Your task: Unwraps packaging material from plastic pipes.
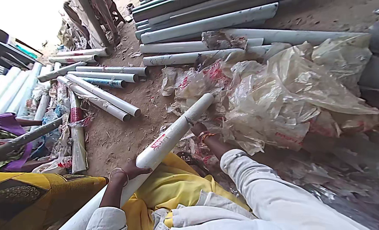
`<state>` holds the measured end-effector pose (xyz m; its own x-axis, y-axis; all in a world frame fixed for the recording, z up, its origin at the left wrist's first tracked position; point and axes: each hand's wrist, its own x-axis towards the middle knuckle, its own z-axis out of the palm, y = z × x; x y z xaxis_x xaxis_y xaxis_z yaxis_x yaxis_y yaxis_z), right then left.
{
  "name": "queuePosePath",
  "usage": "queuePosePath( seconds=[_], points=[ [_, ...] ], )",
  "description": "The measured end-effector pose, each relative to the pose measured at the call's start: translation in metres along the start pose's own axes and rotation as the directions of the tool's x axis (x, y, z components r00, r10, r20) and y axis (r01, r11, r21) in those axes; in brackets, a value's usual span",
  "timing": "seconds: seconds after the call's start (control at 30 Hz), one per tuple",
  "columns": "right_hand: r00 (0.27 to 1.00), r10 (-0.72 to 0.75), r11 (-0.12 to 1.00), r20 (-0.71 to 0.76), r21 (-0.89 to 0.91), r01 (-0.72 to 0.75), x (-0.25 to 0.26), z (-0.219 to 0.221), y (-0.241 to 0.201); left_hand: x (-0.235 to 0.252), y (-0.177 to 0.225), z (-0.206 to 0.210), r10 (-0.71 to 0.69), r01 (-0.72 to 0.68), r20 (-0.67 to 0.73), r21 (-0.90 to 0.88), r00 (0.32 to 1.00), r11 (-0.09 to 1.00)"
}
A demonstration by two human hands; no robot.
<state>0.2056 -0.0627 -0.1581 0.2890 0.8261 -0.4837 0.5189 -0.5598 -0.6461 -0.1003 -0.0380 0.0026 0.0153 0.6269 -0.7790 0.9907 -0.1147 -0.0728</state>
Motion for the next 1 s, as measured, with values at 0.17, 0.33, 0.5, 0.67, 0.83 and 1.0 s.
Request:
queuePosePath(
  seconds=[0.17,0.33,0.5,0.67,0.83,1.0],
  points=[
    [0.885,-0.417,0.903,0.206,-0.012,0.429,-0.077,0.043,-0.043,0.000,0.001,0.001,-0.011,0.011,-0.011,0.023,1.000,1.000],
    [0.926,-0.345,0.938,0.153,0.014,0.347,-0.056,0.036,-0.025,-0.005,0.008,0.005,-0.036,0.038,-0.029,0.099,0.999,0.994],
    [0.975,-0.216,0.974,0.048,-0.053,0.218,-0.031,0.030,-0.022,-0.003,0.007,0.003,-0.035,0.037,-0.028,0.071,0.999,0.997],
    [0.941,-0.307,0.944,0.141,-0.082,0.320,-0.069,0.037,-0.038,-0.005,0.008,0.010,-0.036,0.039,-0.035,0.089,0.999,0.995],
    [0.851,-0.496,0.861,0.173,-0.025,0.507,-0.072,0.052,-0.025,-0.002,0.006,0.012,-0.037,0.041,-0.049,0.069,0.998,0.997],
    [1.000,0.013,0.999,-0.028,-0.035,-0.014,-0.019,0.025,0.010,-0.003,0.007,0.011,-0.051,0.055,-0.046,0.084,0.998,0.995]
  ],
)
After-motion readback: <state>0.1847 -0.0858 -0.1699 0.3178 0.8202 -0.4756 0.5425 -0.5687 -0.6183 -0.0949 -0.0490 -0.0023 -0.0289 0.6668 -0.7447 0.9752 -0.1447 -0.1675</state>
